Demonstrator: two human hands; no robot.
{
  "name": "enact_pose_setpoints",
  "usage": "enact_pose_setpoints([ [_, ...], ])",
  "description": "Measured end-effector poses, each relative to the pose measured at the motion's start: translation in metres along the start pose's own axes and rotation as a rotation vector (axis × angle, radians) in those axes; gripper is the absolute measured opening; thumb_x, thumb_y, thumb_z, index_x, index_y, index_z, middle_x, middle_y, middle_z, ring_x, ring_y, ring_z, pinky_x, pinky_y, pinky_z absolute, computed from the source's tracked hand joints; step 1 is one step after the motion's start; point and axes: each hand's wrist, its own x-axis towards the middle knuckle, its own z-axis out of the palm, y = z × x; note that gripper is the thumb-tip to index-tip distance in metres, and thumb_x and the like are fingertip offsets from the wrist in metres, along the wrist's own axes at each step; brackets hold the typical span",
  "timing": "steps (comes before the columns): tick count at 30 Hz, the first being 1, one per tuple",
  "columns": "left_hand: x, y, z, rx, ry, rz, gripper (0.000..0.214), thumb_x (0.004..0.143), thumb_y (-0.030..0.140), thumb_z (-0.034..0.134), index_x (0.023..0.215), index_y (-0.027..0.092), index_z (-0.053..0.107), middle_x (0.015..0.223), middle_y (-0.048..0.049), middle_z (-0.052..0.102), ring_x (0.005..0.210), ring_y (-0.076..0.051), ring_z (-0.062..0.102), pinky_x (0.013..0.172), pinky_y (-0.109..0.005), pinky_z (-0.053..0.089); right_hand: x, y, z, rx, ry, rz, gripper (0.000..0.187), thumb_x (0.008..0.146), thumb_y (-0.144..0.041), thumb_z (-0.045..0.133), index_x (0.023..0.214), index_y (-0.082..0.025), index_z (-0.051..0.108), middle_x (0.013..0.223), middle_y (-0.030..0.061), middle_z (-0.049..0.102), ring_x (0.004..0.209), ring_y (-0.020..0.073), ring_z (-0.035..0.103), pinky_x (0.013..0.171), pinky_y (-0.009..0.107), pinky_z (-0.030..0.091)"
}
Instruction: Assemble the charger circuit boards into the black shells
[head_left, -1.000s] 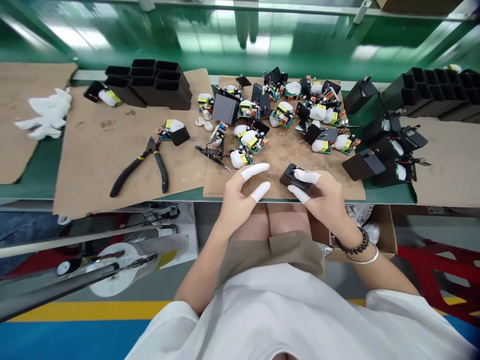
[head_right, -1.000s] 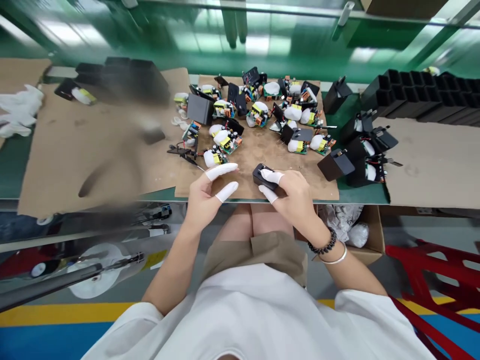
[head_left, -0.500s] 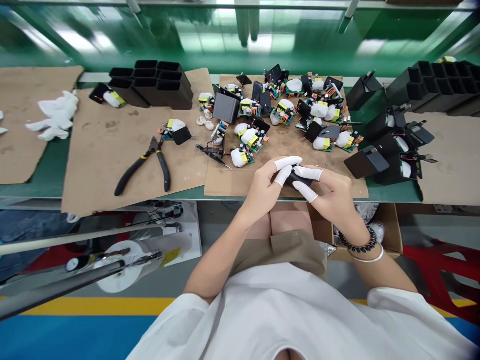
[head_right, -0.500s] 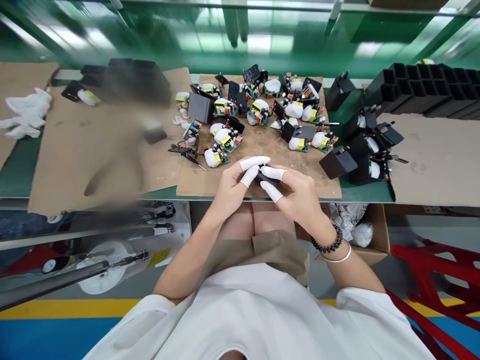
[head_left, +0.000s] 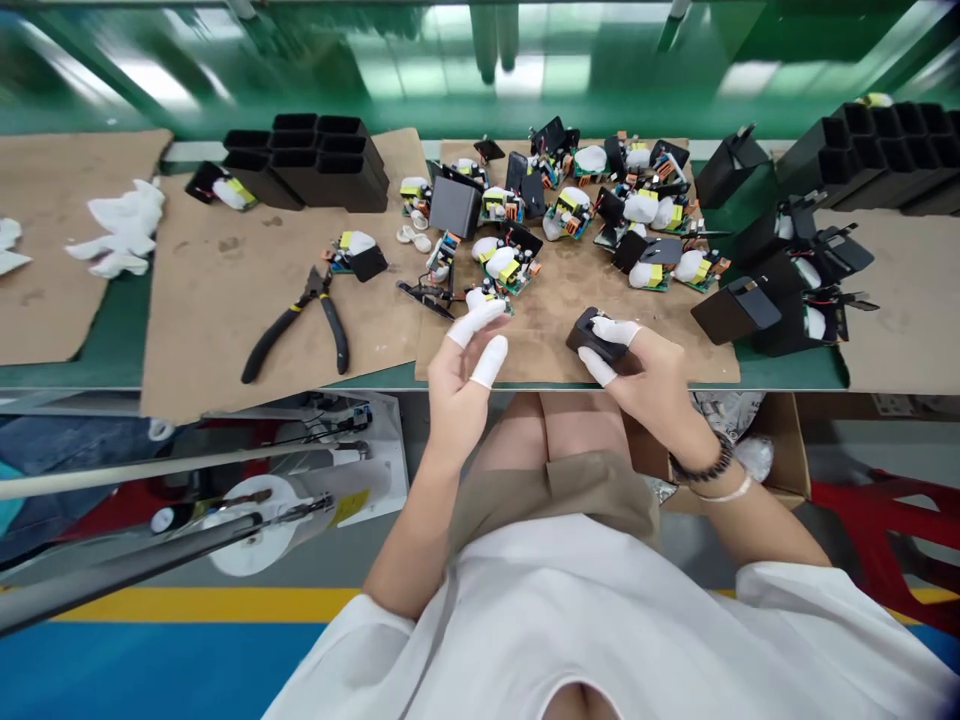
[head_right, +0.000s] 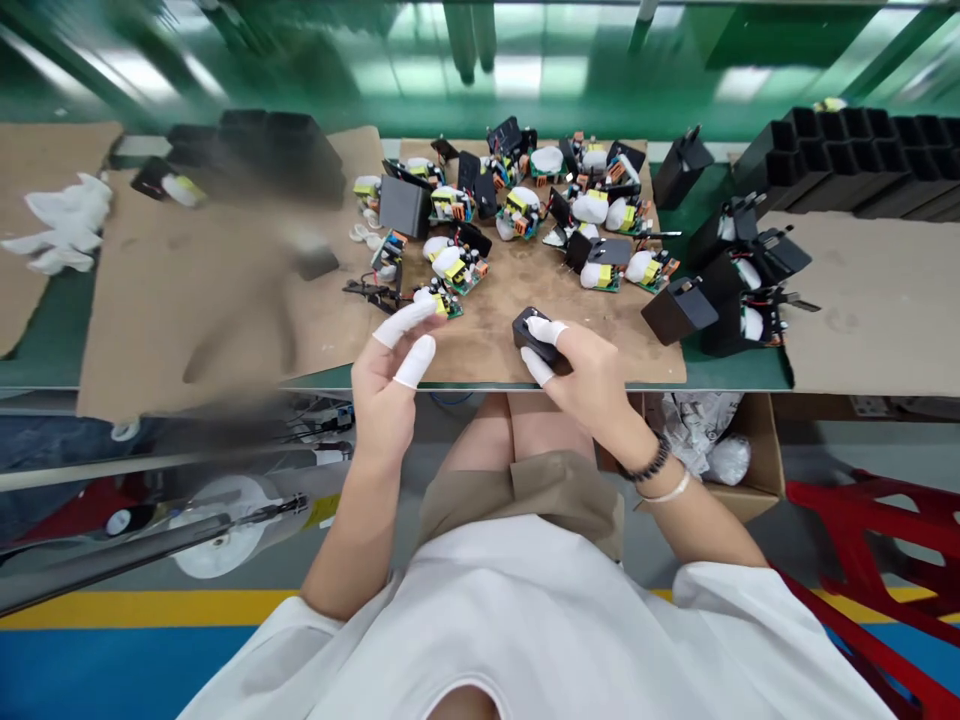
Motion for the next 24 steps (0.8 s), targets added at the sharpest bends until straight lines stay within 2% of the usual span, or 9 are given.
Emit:
enact_pose_setpoints([
  [3,-0.009,-0.005,-0.008,0.042,0.023,-0.07,0.034,0.092,0.036,0.076,0.124,0.025,0.074,0.124,-0.0063,0.078,0.118,-0.022,0.073,0.113,-0.036,0.054,0.002,-0.001,0.0,-0.003,-0.073,0.045,0.012,0.086,-0.027,0.075,0.098,-0.023,0.074,0.099,0.0072,0.083,0.088,0.0288,0.079,0.077,0.041,0.064],
  [6,-0.013,-0.011,-0.009,0.096,0.028,-0.079,0.033,0.092,0.034,0.074,0.123,0.022,0.074,0.124,-0.0083,0.078,0.12,-0.023,0.072,0.115,-0.038,0.053,0.004,-0.004,0.003,0.011,0.059,0.033,0.018,0.087,-0.029,0.077,0.105,-0.026,0.073,0.107,0.0075,0.082,0.097,0.0293,0.078,0.087,0.043,0.063],
  [8,-0.013,-0.013,-0.007,0.131,0.002,-0.025,0.031,0.094,0.03,0.071,0.123,0.022,0.073,0.127,-0.0081,0.076,0.124,-0.023,0.07,0.117,-0.038,0.051,0.003,-0.003,0.01,-0.001,0.091,-0.002,0.017,0.089,-0.03,0.075,0.106,-0.026,0.072,0.102,0.0082,0.081,0.093,0.0291,0.076,0.084,0.045,0.062],
  [12,-0.003,-0.011,0.006,0.294,-0.173,0.168,0.038,0.094,0.023,0.069,0.132,0.023,0.07,0.135,-0.0085,0.071,0.129,-0.023,0.066,0.118,-0.038,0.049,0.0,0.001,0.021,-0.14,-0.048,-0.046,0.011,0.092,-0.03,0.067,0.099,-0.023,0.071,0.081,0.0077,0.075,0.076,0.0274,0.067,0.068,0.043,0.055],
  [14,0.003,-0.012,0.015,0.399,-0.264,0.278,0.042,0.095,0.019,0.064,0.137,0.022,0.066,0.137,-0.0096,0.07,0.13,-0.022,0.065,0.117,-0.038,0.05,0.0,0.0,0.018,-0.179,-0.093,-0.055,0.012,0.092,-0.032,0.066,0.098,-0.022,0.071,0.079,0.007,0.073,0.076,0.0267,0.065,0.067,0.041,0.053],
  [17,0.01,-0.017,0.024,0.571,-0.308,0.367,0.045,0.096,0.011,0.051,0.138,0.018,0.065,0.138,-0.0124,0.07,0.131,-0.024,0.064,0.116,-0.041,0.05,0.001,-0.004,0.008,-0.152,-0.143,-0.043,0.019,0.09,-0.033,0.068,0.104,-0.021,0.072,0.086,0.0081,0.076,0.082,0.0275,0.067,0.07,0.04,0.054],
  [19,0.014,-0.021,0.026,0.696,-0.318,0.38,0.047,0.092,0.008,0.049,0.134,0.017,0.067,0.139,-0.0134,0.07,0.132,-0.027,0.064,0.116,-0.045,0.049,0.003,-0.005,0.005,-0.11,-0.154,0.017,0.022,0.089,-0.031,0.067,0.107,-0.02,0.072,0.092,0.0095,0.078,0.084,0.0277,0.069,0.074,0.042,0.055],
  [21,0.018,-0.024,0.023,0.716,-0.351,0.369,0.047,0.09,0.008,0.051,0.132,0.018,0.069,0.139,-0.013,0.071,0.132,-0.029,0.063,0.117,-0.048,0.047,0.006,-0.004,0.007,-0.019,-0.145,0.117,0.022,0.085,-0.031,0.07,0.104,-0.02,0.073,0.095,0.0094,0.079,0.083,0.0266,0.07,0.078,0.043,0.057],
  [24,0.021,-0.022,0.018,0.402,-0.422,0.282,0.049,0.094,0.015,0.057,0.142,0.02,0.061,0.142,-0.0133,0.068,0.131,-0.026,0.066,0.117,-0.045,0.05,0.011,-0.006,0.017,0.401,-0.07,0.406,0.026,0.074,-0.036,0.08,0.095,-0.023,0.07,0.095,0.0044,0.078,0.079,0.0225,0.071,0.073,0.039,0.059],
])
